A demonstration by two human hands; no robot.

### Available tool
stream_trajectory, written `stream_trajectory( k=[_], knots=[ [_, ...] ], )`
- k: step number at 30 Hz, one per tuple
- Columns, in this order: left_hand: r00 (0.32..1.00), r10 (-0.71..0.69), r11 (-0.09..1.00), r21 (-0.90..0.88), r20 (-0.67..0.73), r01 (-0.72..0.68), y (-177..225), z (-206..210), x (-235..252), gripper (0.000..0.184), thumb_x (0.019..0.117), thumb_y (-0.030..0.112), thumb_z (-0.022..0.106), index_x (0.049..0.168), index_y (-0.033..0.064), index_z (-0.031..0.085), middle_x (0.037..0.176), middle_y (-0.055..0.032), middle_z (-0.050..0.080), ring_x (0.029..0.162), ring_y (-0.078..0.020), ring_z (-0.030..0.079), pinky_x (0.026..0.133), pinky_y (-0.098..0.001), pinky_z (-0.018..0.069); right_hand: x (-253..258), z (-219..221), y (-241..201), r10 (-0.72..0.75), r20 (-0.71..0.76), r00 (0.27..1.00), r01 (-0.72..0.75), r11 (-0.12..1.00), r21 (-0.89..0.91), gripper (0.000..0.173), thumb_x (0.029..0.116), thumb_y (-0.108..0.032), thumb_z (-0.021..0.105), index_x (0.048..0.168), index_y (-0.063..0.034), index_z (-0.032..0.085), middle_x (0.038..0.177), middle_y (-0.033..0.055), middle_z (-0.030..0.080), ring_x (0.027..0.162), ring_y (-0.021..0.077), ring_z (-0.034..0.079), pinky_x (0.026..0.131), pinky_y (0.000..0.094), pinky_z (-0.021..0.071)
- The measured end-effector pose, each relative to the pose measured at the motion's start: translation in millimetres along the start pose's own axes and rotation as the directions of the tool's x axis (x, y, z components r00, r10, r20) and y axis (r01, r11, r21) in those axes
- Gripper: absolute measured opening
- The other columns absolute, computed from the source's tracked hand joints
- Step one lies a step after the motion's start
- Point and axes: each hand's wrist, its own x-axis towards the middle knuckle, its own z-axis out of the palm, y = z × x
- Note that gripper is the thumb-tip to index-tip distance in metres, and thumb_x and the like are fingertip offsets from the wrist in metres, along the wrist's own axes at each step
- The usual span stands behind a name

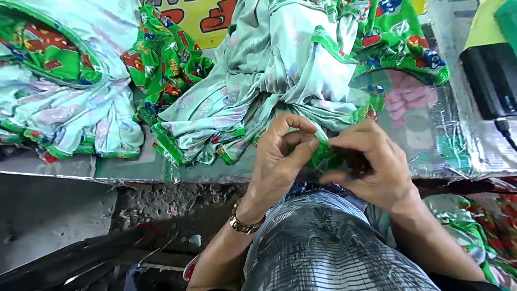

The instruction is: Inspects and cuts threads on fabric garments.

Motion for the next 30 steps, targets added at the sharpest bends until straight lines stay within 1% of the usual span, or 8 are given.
stream_trajectory(
  k=[4, 7, 10, 14, 17, 20, 26, 30],
  knots=[
    [0.999, -0.036, 0.999, -0.011, -0.013, 0.035, -3.7, 8.0, 3.9, 0.019, 0.099, -0.002, 0.058, 0.116, 0.0058, 0.059, 0.071, -0.0047, 0.065, 0.054, -0.0057, 0.058, 0.049, -0.0168, 0.0496, 2.6, 5.6, 4.6, -0.049, -0.091, 0.995, 0.045, 0.998, -0.049, 0.004, 0.0931, -0.004, 0.068, 0.096, -0.0012, 0.07, 0.088, 0.0077, 0.063, 0.075, 0.0073, 0.06, 0.064, 0.0173, 0.0491],
    [1.0, -0.022, 0.999, 0.034, -0.007, 0.022, -3.8, 8.3, 4.1, 0.016, 0.0989, -0.001, 0.059, 0.113, 0.0059, 0.061, 0.07, -0.0034, 0.063, 0.053, -0.0051, 0.056, 0.048, -0.0164, 0.0477, 2.3, -3.6, 6.1, 0.159, -0.091, 0.983, -0.133, 0.962, 0.24, 0.01, 0.0982, -0.015, 0.069, 0.094, -0.0058, 0.066, 0.084, -0.005, 0.064, 0.072, -0.005, 0.058, 0.063, 0.0099, 0.0498],
    [1.0, 0.013, 0.999, 0.051, 0.019, -0.013, -4.9, 7.9, 6.5, 0.015, 0.0993, -0.002, 0.055, 0.11, 0.0059, 0.062, 0.075, -0.0028, 0.065, 0.059, -0.0054, 0.06, 0.052, -0.0169, 0.0506, 3.7, -11.4, 8.9, 0.277, -0.077, 0.958, -0.234, 0.906, 0.352, 0.011, 0.0989, -0.018, 0.068, 0.093, -0.0103, 0.064, 0.078, -0.0103, 0.059, 0.063, -0.0063, 0.053, 0.054, 0.0092, 0.0453],
    [0.988, 0.106, 0.978, 0.168, 0.109, -0.123, -7.0, 9.0, 7.4, 0.014, 0.099, 0.004, 0.058, 0.112, 0.0024, 0.063, 0.09, -0.0009, 0.066, 0.068, -0.0041, 0.062, 0.057, -0.017, 0.0537, 8.4, -14.6, 8.0, 0.288, -0.072, 0.955, -0.259, 0.928, 0.269, 0.011, 0.0983, -0.014, 0.067, 0.091, -0.0086, 0.062, 0.077, -0.009, 0.058, 0.063, -0.007, 0.052, 0.054, 0.0075, 0.0432],
    [0.977, 0.142, 0.923, 0.334, 0.161, -0.19, -9.0, 11.8, 7.3, 0.022, 0.0908, 0.013, 0.076, 0.109, 0.0049, 0.067, 0.088, 0.0029, 0.067, 0.066, -0.0009, 0.055, 0.055, -0.0157, 0.0457, 11.3, -12.7, 7.5, 0.252, -0.081, 0.964, -0.233, 0.953, 0.193, 0.017, 0.0968, -0.017, 0.07, 0.087, -0.0059, 0.062, 0.076, -0.0066, 0.057, 0.064, -0.0072, 0.051, 0.056, 0.0066, 0.0415],
    [0.968, 0.159, 0.832, 0.502, 0.193, -0.237, -11.4, 14.0, 9.7, 0.015, 0.0925, 0.017, 0.075, 0.105, 0.009, 0.071, 0.086, 0.0065, 0.068, 0.07, -0.0011, 0.057, 0.063, -0.0222, 0.047, 12.4, -10.7, 7.3, 0.226, -0.09, 0.97, -0.206, 0.961, 0.187, 0.018, 0.0957, -0.017, 0.072, 0.086, -0.0053, 0.062, 0.075, -0.0058, 0.057, 0.065, -0.0066, 0.052, 0.057, 0.0072, 0.0426],
    [0.989, 0.099, 0.97, 0.21, 0.109, -0.12, -8.0, 11.8, 14.9, 0.006, 0.0967, 0.004, 0.065, 0.098, 0.0022, 0.07, 0.094, -0.0021, 0.064, 0.074, -0.0047, 0.06, 0.06, -0.0163, 0.0519, 4.9, -12.6, 9.7, 0.213, 0.006, 0.977, -0.212, 0.966, 0.148, 0.027, 0.0924, -0.024, 0.077, 0.105, -0.0052, 0.062, 0.101, 0.0014, 0.063, 0.084, 0.0008, 0.058, 0.07, 0.013, 0.0499],
    [0.988, 0.139, 0.955, 0.254, 0.072, -0.153, -9.6, 11.6, 15.7, 0.006, 0.0978, 0.002, 0.063, 0.102, 0.0014, 0.068, 0.086, -0.0003, 0.063, 0.067, -0.0026, 0.058, 0.057, -0.0142, 0.0498, 1.1, -17.7, 7.1, 0.407, 0.098, 0.908, -0.417, 0.859, 0.296, 0.003, 0.0952, -0.012, 0.067, 0.098, -0.0106, 0.067, 0.08, -0.0075, 0.063, 0.062, -0.0038, 0.056, 0.053, 0.0103, 0.0474]
  ],
)
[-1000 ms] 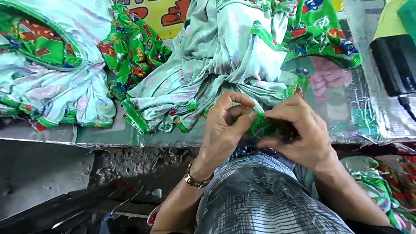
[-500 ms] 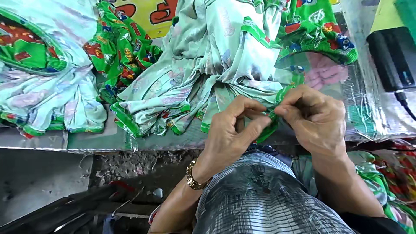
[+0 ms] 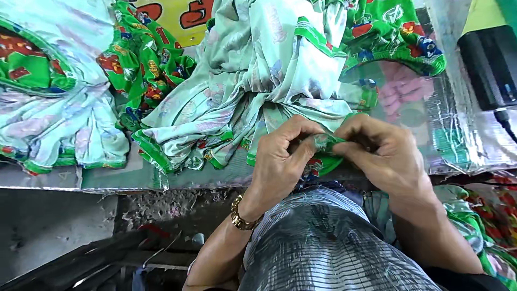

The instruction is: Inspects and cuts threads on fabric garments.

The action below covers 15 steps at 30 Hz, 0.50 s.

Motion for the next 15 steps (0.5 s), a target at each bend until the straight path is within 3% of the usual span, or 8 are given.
stream_trajectory(
  k=[3, 7, 10, 12, 15],
  knots=[
    [0.999, 0.047, 0.998, 0.047, -0.017, -0.046, -1.4, 0.8, -0.5, 0.007, 0.099, 0.001, 0.06, 0.103, 0.0006, 0.066, 0.082, 0.0005, 0.06, 0.063, -0.0009, 0.054, 0.054, -0.0131, 0.0468, 1.5, -2.0, -2.9, 0.111, -0.014, 0.994, -0.11, 0.992, 0.058, 0.007, 0.0996, -0.013, 0.06, 0.095, -0.0135, 0.066, 0.07, -0.0099, 0.057, 0.051, -0.0042, 0.047, 0.043, 0.0103, 0.039],
    [0.998, 0.052, 0.993, 0.104, -0.02, -0.049, -1.1, 0.3, -0.4, 0.008, 0.1013, 0.002, 0.056, 0.107, 0.0031, 0.062, 0.076, 0.0021, 0.055, 0.056, -0.0007, 0.047, 0.048, -0.0129, 0.0418, 3.5, 4.7, -1.4, 0.121, 0.007, 0.993, -0.116, 0.966, -0.23, 0.004, 0.1001, -0.017, 0.061, 0.103, -0.0151, 0.064, 0.076, -0.0096, 0.062, 0.06, -0.0038, 0.055, 0.051, 0.013, 0.0464],
    [0.999, 0.033, 0.992, 0.125, -0.011, -0.032, -1.9, -0.4, -0.3, 0.008, 0.1023, 0.004, 0.055, 0.107, 0.0043, 0.06, 0.07, 0.0023, 0.052, 0.051, -0.0017, 0.044, 0.045, -0.0139, 0.0398, 1.4, 11.2, 0.9, 0.089, -0.004, 0.996, -0.083, 0.903, -0.421, 0.018, 0.0956, -0.023, 0.064, 0.111, -0.0163, 0.06, 0.078, -0.0088, 0.062, 0.062, 0.0011, 0.057, 0.052, 0.0228, 0.0468],
    [1.0, 0.024, 0.989, 0.146, -0.005, -0.023, -1.5, -1.7, -0.3, 0.007, 0.1022, 0.003, 0.055, 0.107, 0.0041, 0.06, 0.071, 0.0023, 0.052, 0.052, -0.0018, 0.045, 0.046, -0.0141, 0.0402, -0.6, 10.0, 0.4, 0.05, -0.008, 0.999, -0.048, 0.88, -0.472, 0.03, 0.0926, -0.028, 0.064, 0.119, -0.0132, 0.058, 0.085, -0.0054, 0.065, 0.069, 0.003, 0.061, 0.057, 0.0248, 0.0498],
    [1.0, 0.021, 0.987, 0.157, -0.006, -0.02, -1.8, -2.9, 0.0, 0.006, 0.1017, 0.003, 0.056, 0.106, 0.0042, 0.06, 0.07, 0.0023, 0.053, 0.052, -0.0015, 0.045, 0.046, -0.0138, 0.0405, -2.0, 1.7, -0.8, -0.026, 0.042, 0.999, 0.041, 0.91, -0.413, 0.029, 0.0935, -0.027, 0.066, 0.117, -0.0108, 0.062, 0.093, -0.0043, 0.065, 0.077, -0.001, 0.061, 0.064, 0.0165, 0.0511]
  ],
)
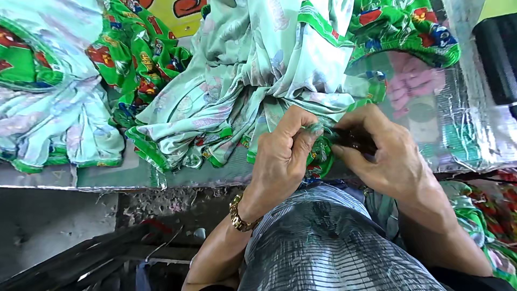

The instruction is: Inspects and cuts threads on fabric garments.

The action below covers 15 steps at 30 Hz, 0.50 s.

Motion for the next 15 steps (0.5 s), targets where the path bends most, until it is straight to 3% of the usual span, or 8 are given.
stream_trajectory(
  k=[8, 15],
  knots=[
    [0.998, 0.035, 0.999, 0.031, 0.048, -0.036, -0.4, -0.7, 0.8, 0.006, 0.1011, 0.002, 0.057, 0.105, 0.0024, 0.062, 0.08, 0.0007, 0.053, 0.058, -0.0006, 0.047, 0.05, -0.0128, 0.0417, 3.4, -6.5, 0.6, -0.045, 0.083, 0.996, 0.035, 0.992, 0.123, 0.025, 0.0928, -0.03, 0.073, 0.11, -0.0122, 0.068, 0.098, -0.0065, 0.067, 0.086, -0.0033, 0.064, 0.073, 0.0124, 0.055],
    [0.996, 0.074, 0.996, 0.051, 0.058, -0.076, 2.5, -3.7, 2.2, 0.006, 0.1018, 0.003, 0.056, 0.103, 0.0009, 0.062, 0.08, 0.0009, 0.054, 0.061, 0.0004, 0.048, 0.053, -0.0121, 0.0417, 5.9, -9.9, 2.9, -0.021, 0.135, 0.991, -0.008, 0.977, 0.211, 0.024, 0.0908, -0.028, 0.074, 0.109, -0.0139, 0.068, 0.093, -0.0088, 0.066, 0.081, -0.0044, 0.063, 0.07, 0.0106, 0.0547]
  ],
)
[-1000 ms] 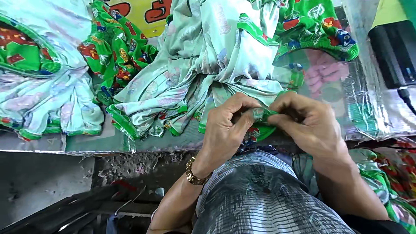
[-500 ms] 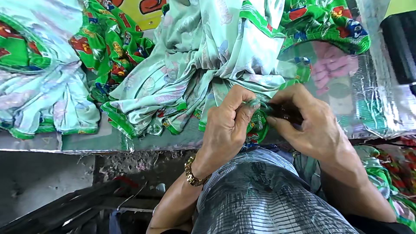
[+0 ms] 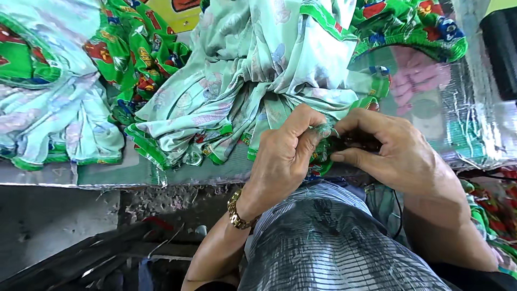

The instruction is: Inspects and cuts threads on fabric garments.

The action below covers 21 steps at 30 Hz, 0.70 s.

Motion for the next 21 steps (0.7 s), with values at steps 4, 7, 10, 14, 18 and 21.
stream_trajectory(
  k=[4, 7, 10, 14, 18, 21],
  knots=[
    [0.999, -0.012, 1.0, -0.009, 0.035, 0.013, -1.3, -0.1, -0.1, 0.006, 0.1018, 0.003, 0.057, 0.104, 0.0015, 0.062, 0.079, 0.0014, 0.055, 0.061, 0.0003, 0.049, 0.052, -0.0124, 0.042, 2.8, -0.3, 1.3, -0.047, 0.018, 0.999, 0.046, 0.998, 0.045, 0.019, 0.0914, -0.026, 0.074, 0.104, -0.0122, 0.068, 0.09, -0.0082, 0.066, 0.08, -0.0035, 0.063, 0.068, 0.0112, 0.0546],
    [0.998, -0.012, 1.0, -0.018, 0.056, 0.013, -2.9, -1.7, -0.1, 0.007, 0.1018, 0.003, 0.056, 0.104, 0.0014, 0.062, 0.076, 0.0018, 0.055, 0.059, 0.0002, 0.049, 0.051, -0.0126, 0.0421, 4.1, -1.1, 1.9, -0.053, 0.025, 0.998, 0.051, 0.994, 0.092, 0.016, 0.0911, -0.023, 0.074, 0.101, -0.0117, 0.069, 0.09, -0.0078, 0.066, 0.079, -0.0032, 0.064, 0.067, 0.0105, 0.0547],
    [0.998, -0.009, 0.999, -0.038, 0.068, 0.011, -3.9, -2.2, 0.1, 0.006, 0.1018, 0.003, 0.056, 0.104, 0.0012, 0.063, 0.075, 0.002, 0.055, 0.059, 0.0003, 0.049, 0.051, -0.0128, 0.0415, 5.3, -0.7, 2.9, -0.06, 0.026, 0.998, 0.056, 0.991, 0.121, 0.014, 0.0906, -0.021, 0.074, 0.099, -0.0108, 0.069, 0.088, -0.0075, 0.065, 0.079, -0.0035, 0.062, 0.067, 0.0096, 0.0532],
    [0.998, -0.007, 0.999, -0.051, 0.055, 0.01, -4.6, -0.8, 0.2, 0.006, 0.1014, 0.002, 0.057, 0.104, 0.0012, 0.063, 0.077, 0.002, 0.056, 0.06, 0.0006, 0.049, 0.052, -0.0123, 0.0415, 6.5, 0.6, 4.2, -0.05, 0.036, 0.998, 0.045, 0.991, 0.13, 0.014, 0.0902, -0.019, 0.075, 0.099, -0.0104, 0.069, 0.088, -0.0068, 0.066, 0.078, -0.0029, 0.063, 0.067, 0.0101, 0.054],
    [0.999, 0.007, 0.998, -0.062, 0.047, -0.004, -6.3, 1.5, -2.2, 0.006, 0.1015, 0.002, 0.057, 0.104, 0.0004, 0.062, 0.078, 0.0009, 0.056, 0.061, 0.0002, 0.049, 0.053, -0.0129, 0.0423, 6.9, 3.2, 4.4, -0.044, 0.028, 0.999, 0.04, 0.99, 0.135, 0.01, 0.0913, -0.018, 0.074, 0.098, -0.0109, 0.07, 0.086, -0.0071, 0.066, 0.076, -0.0028, 0.062, 0.065, 0.0106, 0.053],
    [0.999, 0.046, 0.992, 0.121, 0.01, -0.047, -5.5, 0.7, -5.6, 0.008, 0.1026, 0.007, 0.057, 0.105, 0.0026, 0.063, 0.083, 0.0003, 0.06, 0.067, -0.0016, 0.054, 0.058, -0.0162, 0.0459, 3.8, 1.0, 5.8, -0.068, 0.043, 0.997, 0.061, 0.986, 0.154, 0.01, 0.0914, -0.016, 0.073, 0.099, -0.0099, 0.071, 0.089, -0.006, 0.067, 0.079, -0.0014, 0.064, 0.067, 0.0115, 0.0546]
  ],
)
